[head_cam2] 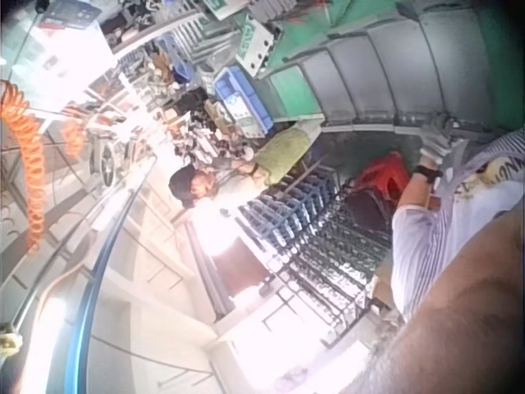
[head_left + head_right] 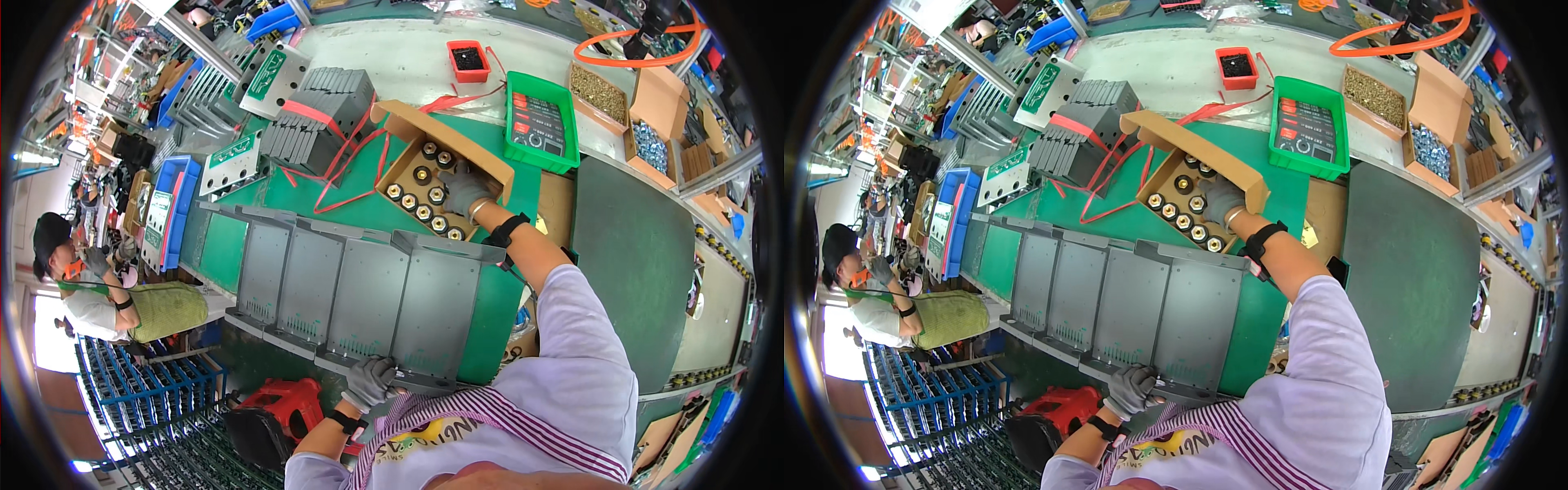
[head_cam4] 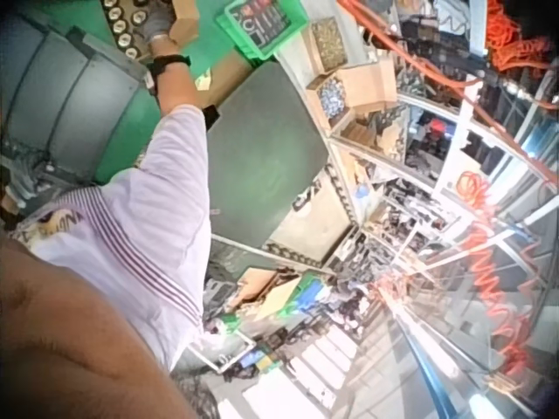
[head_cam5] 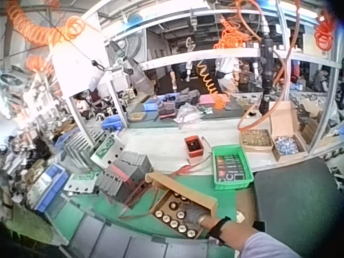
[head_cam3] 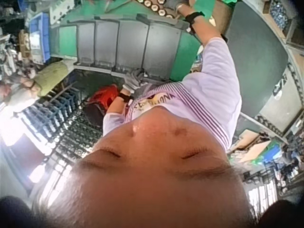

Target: Installing sockets and fastening them with an electric screwdriver into a metal housing frame on an assembly line.

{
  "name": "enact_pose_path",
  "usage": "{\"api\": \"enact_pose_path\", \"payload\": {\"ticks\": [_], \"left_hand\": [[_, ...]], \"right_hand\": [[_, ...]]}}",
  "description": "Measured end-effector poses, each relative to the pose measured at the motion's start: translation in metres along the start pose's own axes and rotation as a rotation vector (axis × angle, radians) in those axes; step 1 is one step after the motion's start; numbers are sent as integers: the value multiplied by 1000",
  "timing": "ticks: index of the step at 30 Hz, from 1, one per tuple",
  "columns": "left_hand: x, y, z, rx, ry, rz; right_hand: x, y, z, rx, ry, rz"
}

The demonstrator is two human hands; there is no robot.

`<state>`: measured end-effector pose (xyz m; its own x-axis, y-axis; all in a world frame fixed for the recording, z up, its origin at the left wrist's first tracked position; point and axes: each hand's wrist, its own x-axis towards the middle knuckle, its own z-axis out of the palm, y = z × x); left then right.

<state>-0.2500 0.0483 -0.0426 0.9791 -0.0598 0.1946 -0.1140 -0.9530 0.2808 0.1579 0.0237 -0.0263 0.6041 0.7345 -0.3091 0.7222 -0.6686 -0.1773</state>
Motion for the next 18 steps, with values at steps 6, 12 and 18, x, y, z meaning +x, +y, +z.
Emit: {"api": "enact_pose_path", "payload": {"ticks": [6,12,18], "left_hand": [[0,-1,1,3,2,-18],[1,-3,-2,7,-15,-15],[-6,0,3,9,-9,-35]], "right_hand": [[7,17,14,208,62,-65],[6,4,1,122,-15,99],[11,11,13,-3,26,34]]}}
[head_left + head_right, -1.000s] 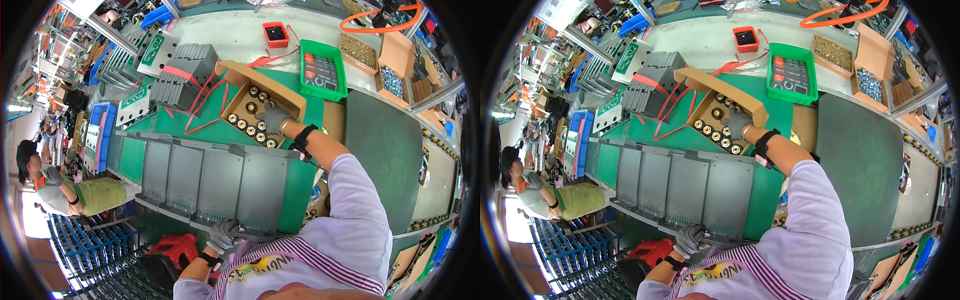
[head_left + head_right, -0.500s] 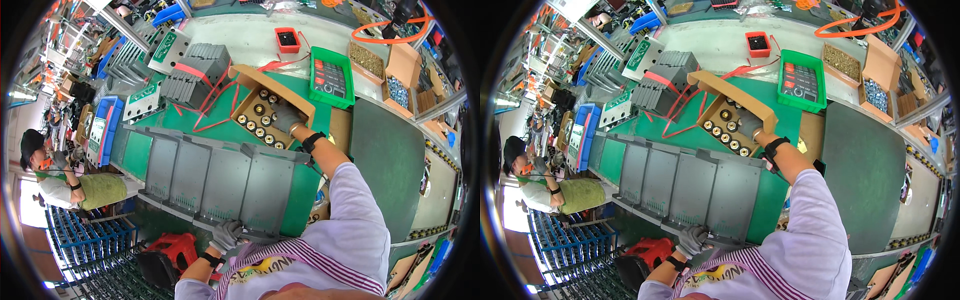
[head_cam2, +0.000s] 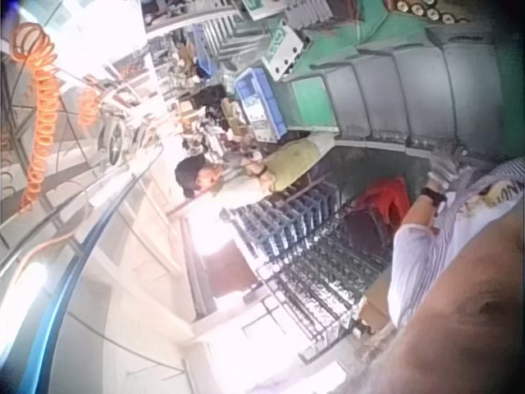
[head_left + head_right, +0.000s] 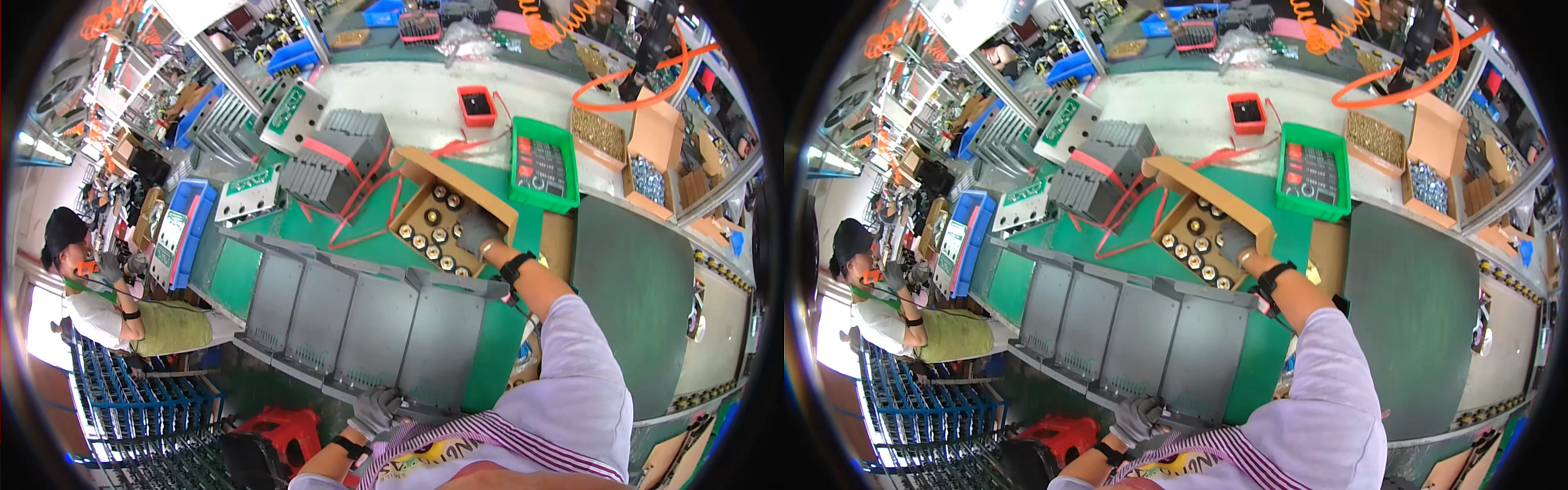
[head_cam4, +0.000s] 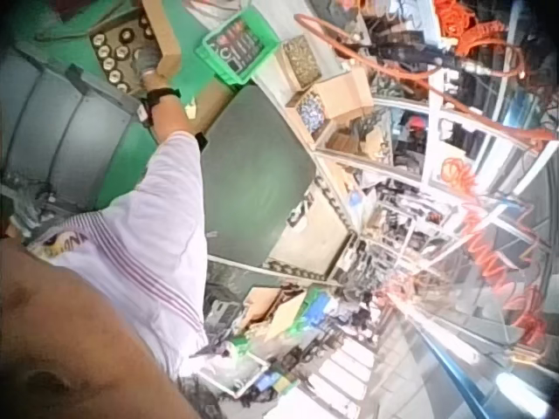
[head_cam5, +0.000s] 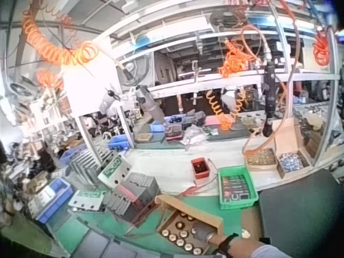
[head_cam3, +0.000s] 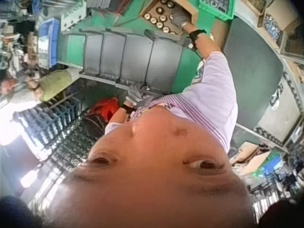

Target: Installing sockets and fastening them with an electric screwdriver into a metal housing frame on an assembly line.

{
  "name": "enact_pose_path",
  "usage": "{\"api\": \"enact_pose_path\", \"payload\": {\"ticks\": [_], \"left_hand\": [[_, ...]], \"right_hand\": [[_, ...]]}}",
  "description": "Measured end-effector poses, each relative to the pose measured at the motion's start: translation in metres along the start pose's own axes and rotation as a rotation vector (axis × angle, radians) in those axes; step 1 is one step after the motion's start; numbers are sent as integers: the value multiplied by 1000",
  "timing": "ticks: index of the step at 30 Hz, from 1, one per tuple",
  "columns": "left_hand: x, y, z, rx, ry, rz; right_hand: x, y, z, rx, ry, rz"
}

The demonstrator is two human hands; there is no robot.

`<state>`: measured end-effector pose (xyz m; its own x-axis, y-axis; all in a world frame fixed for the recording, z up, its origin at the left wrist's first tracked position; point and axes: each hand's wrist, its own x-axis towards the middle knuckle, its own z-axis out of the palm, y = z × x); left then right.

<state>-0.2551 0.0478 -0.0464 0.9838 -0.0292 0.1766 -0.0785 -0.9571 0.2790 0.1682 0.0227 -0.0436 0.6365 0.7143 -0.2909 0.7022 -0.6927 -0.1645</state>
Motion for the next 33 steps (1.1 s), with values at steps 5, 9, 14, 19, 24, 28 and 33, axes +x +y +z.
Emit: {"api": "enact_pose_path", "payload": {"ticks": [5,9,14,19,24,28,33], "left_hand": [[-8,5,0,27,-54,5],[-9,4,3,6,-7,42],[2,-2,-10,18,-183,-31],[-11,1,-17,-11,-240,-45],[-4,-9,-10,-72,-297,-33],[-13,-5,4,-95,-217,-7],[-16,0,-3,-110,-192,-21]], "right_hand": [[-26,-4,-6,29,35,17],[-13,8,2,3,-40,24],[-48,4,-53,497,9,87],[-127,25,-71,578,207,-27],[-223,46,-14,902,89,42],[-249,-42,20,443,-43,-258],[-221,-105,65,167,-99,-169]]}}
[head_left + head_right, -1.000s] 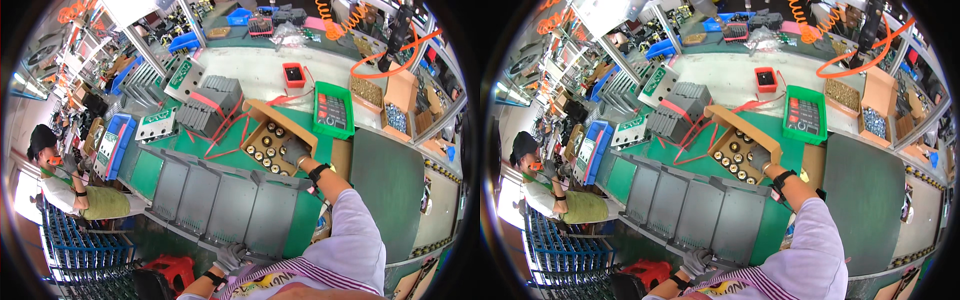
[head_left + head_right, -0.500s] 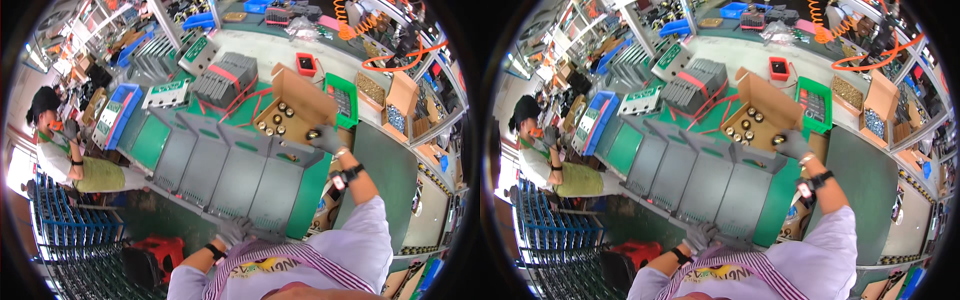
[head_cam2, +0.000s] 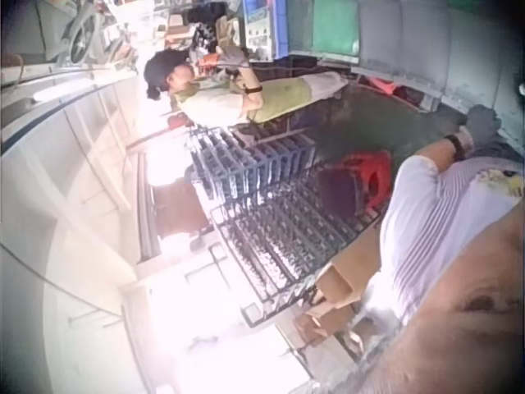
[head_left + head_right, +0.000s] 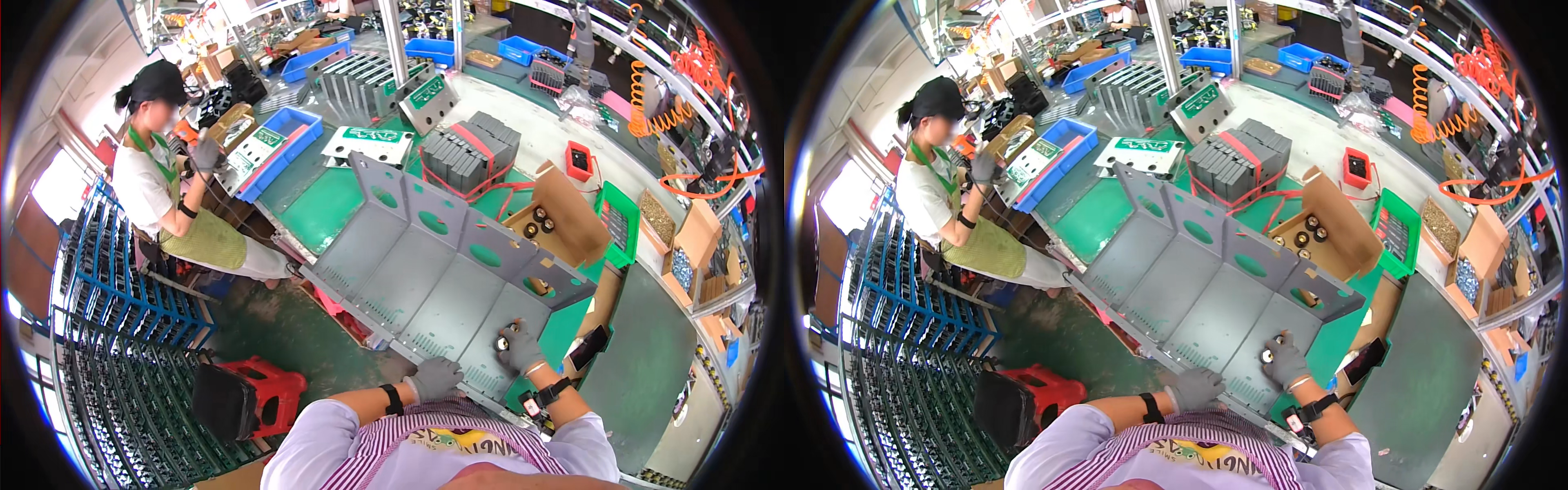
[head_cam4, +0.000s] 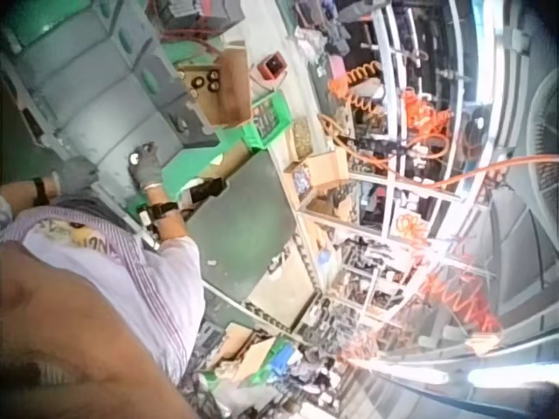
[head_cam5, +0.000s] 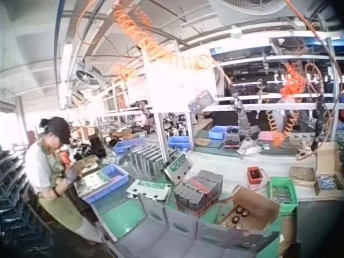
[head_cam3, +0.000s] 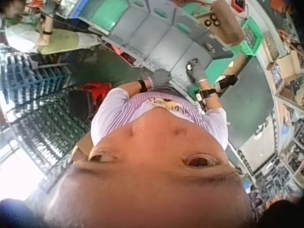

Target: Installing sockets and fastening them with an electric screwdriver into a metal housing frame on an assembly line.

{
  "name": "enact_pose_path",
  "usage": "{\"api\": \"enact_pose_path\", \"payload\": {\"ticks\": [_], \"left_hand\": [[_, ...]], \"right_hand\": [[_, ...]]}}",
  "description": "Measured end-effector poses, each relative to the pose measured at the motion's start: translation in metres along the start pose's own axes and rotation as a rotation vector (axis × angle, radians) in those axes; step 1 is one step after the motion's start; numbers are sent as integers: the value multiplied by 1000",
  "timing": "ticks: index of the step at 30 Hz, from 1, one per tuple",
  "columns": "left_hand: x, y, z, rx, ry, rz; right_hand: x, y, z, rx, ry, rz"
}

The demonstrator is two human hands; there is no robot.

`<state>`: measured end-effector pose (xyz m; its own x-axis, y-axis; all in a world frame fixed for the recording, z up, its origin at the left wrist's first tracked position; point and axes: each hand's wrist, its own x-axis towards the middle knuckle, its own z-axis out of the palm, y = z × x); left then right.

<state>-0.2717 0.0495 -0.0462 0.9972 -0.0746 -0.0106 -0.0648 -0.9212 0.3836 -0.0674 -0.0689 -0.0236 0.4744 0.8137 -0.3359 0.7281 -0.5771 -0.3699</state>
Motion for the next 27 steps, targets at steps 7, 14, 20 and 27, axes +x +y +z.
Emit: {"api": "enact_pose_path", "payload": {"ticks": [7,14,20,27], "left_hand": [[5,-6,-2,-38,-63,-3],[8,-8,-9,-5,34,25],[12,-2,-4,-7,107,74],[15,1,-13,26,137,73]], "right_hand": [[18,-35,-17,30,165,-292],[84,-80,37,-152,117,-413],[-27,30,-73,146,-121,-31],[-2,130,-151,821,322,86]]}}
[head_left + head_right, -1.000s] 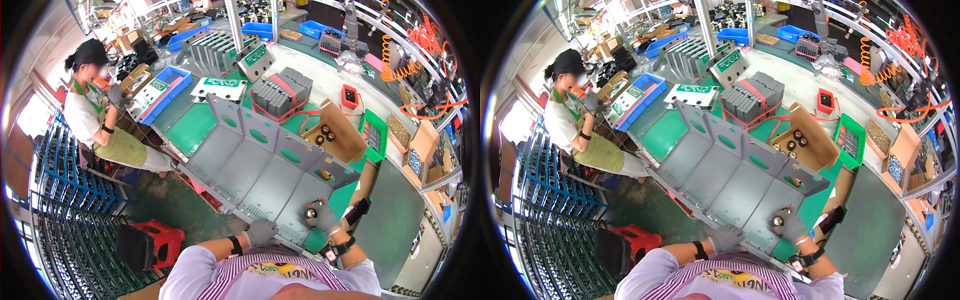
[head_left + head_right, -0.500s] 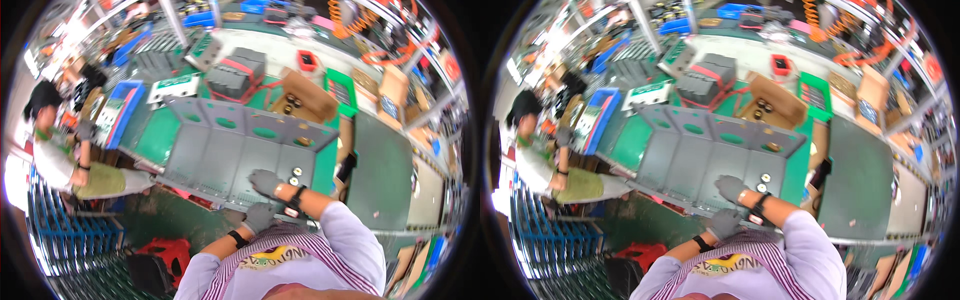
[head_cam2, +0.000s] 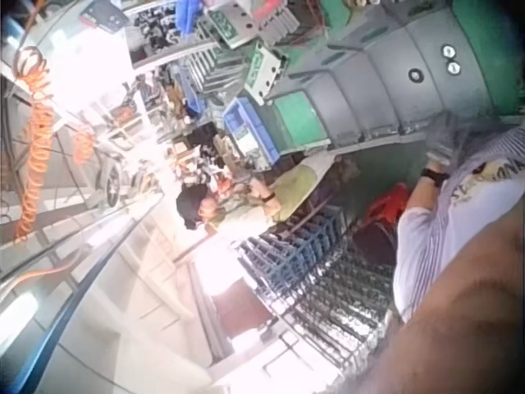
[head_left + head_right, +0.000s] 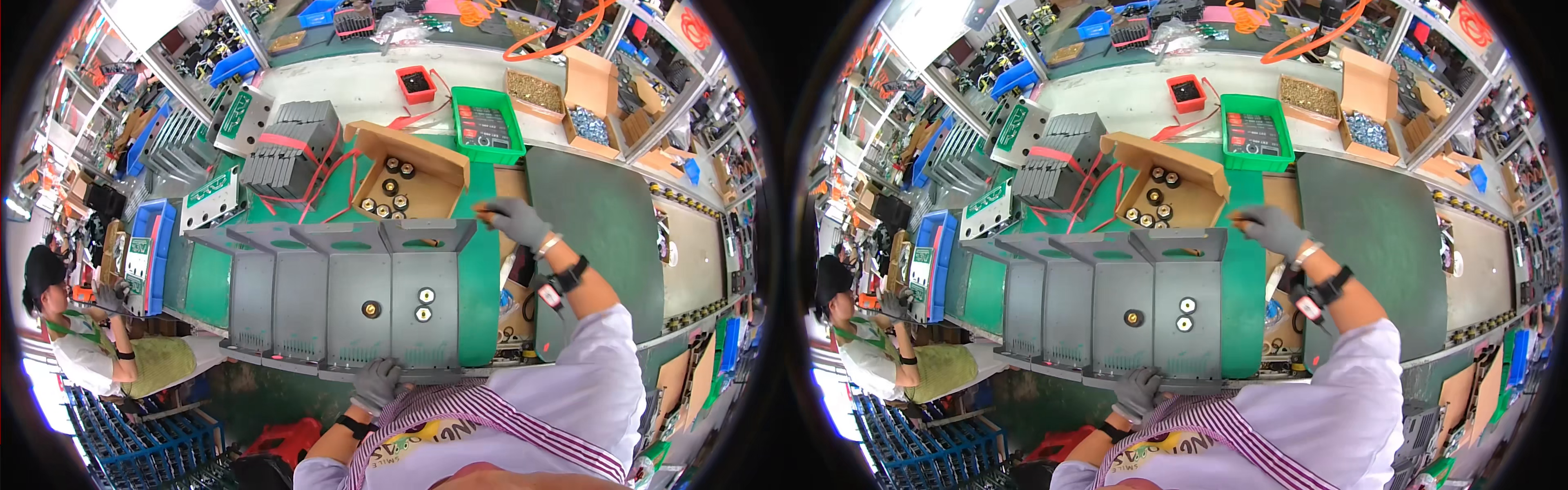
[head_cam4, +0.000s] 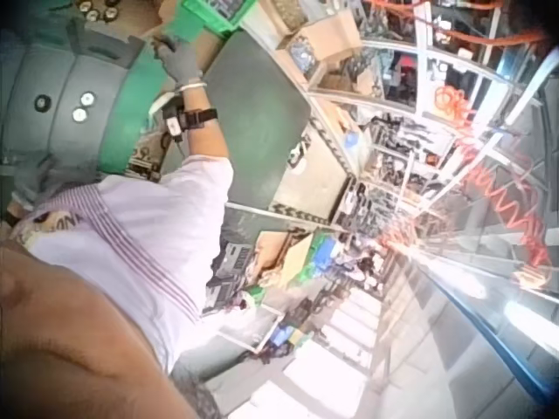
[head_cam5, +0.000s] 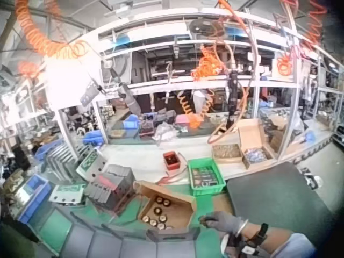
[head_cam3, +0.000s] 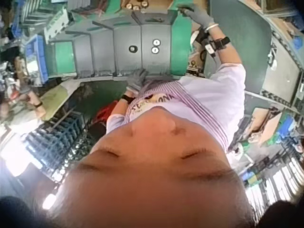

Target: Installing sockets and fastening them with an electric screwdriver into a metal housing frame on an assembly line.

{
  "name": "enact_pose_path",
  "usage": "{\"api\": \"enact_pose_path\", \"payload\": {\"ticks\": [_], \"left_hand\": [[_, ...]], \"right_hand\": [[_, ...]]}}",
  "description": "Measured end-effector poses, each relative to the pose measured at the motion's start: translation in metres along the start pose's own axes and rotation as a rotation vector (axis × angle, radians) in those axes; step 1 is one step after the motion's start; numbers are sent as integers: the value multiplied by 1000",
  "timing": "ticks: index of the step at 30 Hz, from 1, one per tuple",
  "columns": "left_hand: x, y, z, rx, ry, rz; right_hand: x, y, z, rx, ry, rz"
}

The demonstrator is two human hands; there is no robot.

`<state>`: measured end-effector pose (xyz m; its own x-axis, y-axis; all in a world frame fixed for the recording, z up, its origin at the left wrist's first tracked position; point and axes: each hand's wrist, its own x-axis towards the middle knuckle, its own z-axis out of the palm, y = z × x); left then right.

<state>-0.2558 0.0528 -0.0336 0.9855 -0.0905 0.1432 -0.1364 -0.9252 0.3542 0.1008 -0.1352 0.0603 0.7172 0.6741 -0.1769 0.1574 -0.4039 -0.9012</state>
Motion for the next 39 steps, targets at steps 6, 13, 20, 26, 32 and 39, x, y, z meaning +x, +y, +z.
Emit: {"api": "enact_pose_path", "payload": {"ticks": [6,13,20,26,32,39], "left_hand": [[0,-1,6,46,24,-34],[0,1,4,-44,-60,-77],[5,2,0,-11,-50,-54],[9,1,0,-30,-99,-91],[5,4,0,-22,-130,-116],[1,3,2,19,-104,-104]], "right_hand": [[102,31,55,-53,-164,-188],[161,2,79,-654,-430,-241],[176,-8,48,-809,-315,-323],[222,16,68,-855,-341,-336],[219,12,96,-926,-430,-326],[215,3,99,-1030,-652,-422]]}}
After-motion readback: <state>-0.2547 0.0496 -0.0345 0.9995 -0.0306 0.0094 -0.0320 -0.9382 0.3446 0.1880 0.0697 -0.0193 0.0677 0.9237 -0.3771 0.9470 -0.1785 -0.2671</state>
